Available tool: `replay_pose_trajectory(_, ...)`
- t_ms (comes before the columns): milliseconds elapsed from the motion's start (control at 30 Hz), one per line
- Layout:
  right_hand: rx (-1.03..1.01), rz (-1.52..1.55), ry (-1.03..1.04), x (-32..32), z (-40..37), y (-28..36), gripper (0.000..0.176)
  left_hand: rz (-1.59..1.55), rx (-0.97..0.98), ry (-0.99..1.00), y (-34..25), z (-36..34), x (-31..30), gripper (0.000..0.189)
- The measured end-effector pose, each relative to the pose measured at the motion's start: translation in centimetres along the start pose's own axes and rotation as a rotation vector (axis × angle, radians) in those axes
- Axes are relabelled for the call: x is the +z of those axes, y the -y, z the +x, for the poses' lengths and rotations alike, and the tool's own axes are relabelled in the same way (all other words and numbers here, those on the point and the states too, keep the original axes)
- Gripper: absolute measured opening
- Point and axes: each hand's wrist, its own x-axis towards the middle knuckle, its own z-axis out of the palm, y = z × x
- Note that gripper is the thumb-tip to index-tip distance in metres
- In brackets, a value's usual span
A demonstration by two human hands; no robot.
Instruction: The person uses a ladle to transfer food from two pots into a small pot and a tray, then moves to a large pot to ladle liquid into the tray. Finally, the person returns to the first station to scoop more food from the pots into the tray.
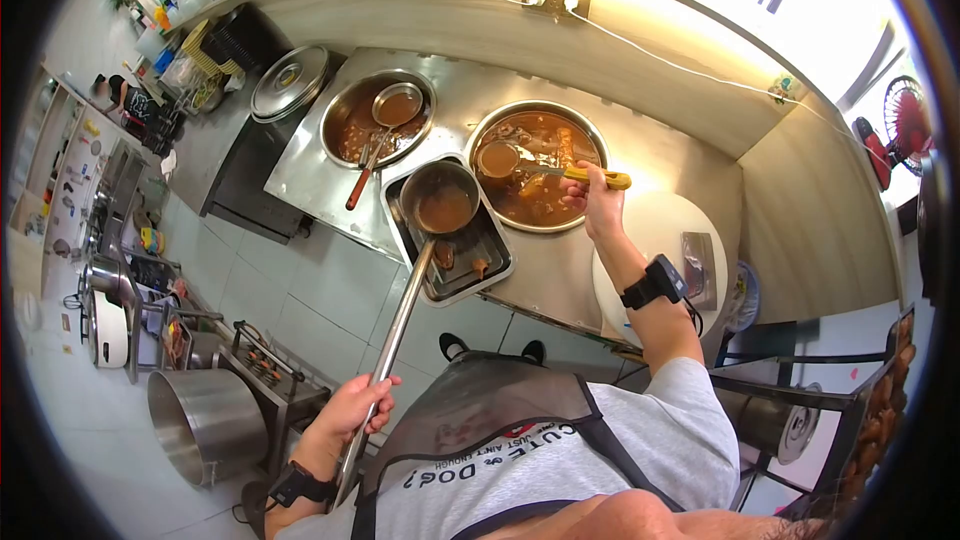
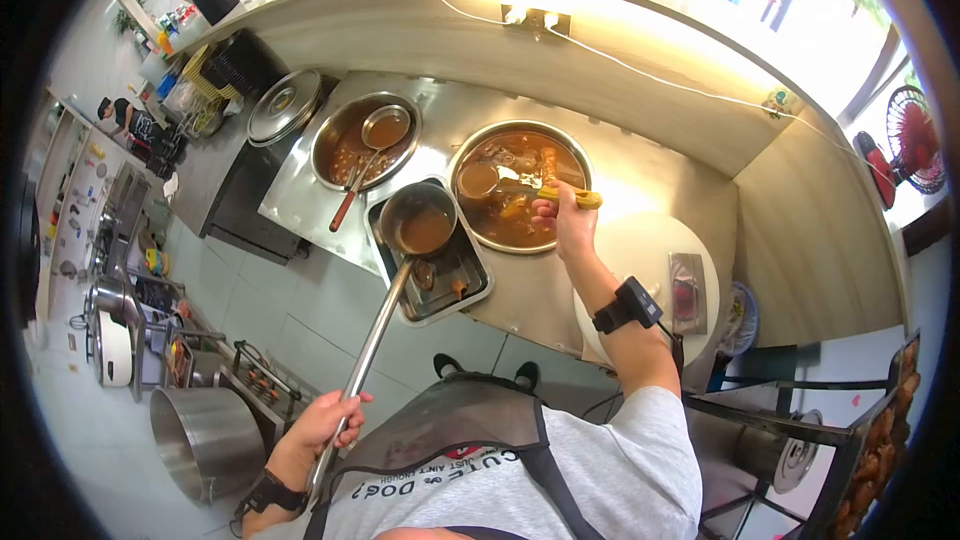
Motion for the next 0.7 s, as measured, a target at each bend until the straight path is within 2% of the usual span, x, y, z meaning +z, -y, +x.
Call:
replay_pose_trajectory(233,-0.040,-0.073,0.111,2.4,-3.9,3.4,0.031,0.021,0.009,0.030,0.1,0.0,-0.4,0.034)
replay_pose_trajectory(367,-0.063,-0.172,0.273,3.5,-6.5,3.2,0.029,0.024,0.026,0.029,0.1,0.0,-0.3,0.034)
replay_pose_trajectory(433,-0.180,-0.304,0.493,3.2,-7.3,2.0,0.029,0.024,0.031,0.035,0.2,0.1,-0.5,0.034)
replay_pose_trajectory(467,-0.275,-0.444,0.548,3.0,-8.0,2.3,0.029,0.011,0.026,0.035,0.4,0.2,-0.6,0.034)
replay_pose_trajectory(500,-0.276,-0.442,0.541,3.0,-8.3,2.2,0.029,-0.001,0.019,0.036,0.4,0.3,-0.6,0.033)
replay_pose_trajectory(567,-0.911,-0.753,0.720,2.8,-8.8,1.9,0.034,0.010,0.020,0.031,0.3,0.1,-0.4,0.033)
replay_pose_trajectory(633,-0.949,-0.815,0.766,2.4,-9.6,2.0,0.040,0.025,0.021,0.031,0.2,0.1,-0.4,0.032)
replay_pose_trajectory(700,-0.882,-0.981,0.905,1.6,-10.3,1.6,0.040,0.010,0.028,0.033,0.4,0.2,-0.5,0.031)
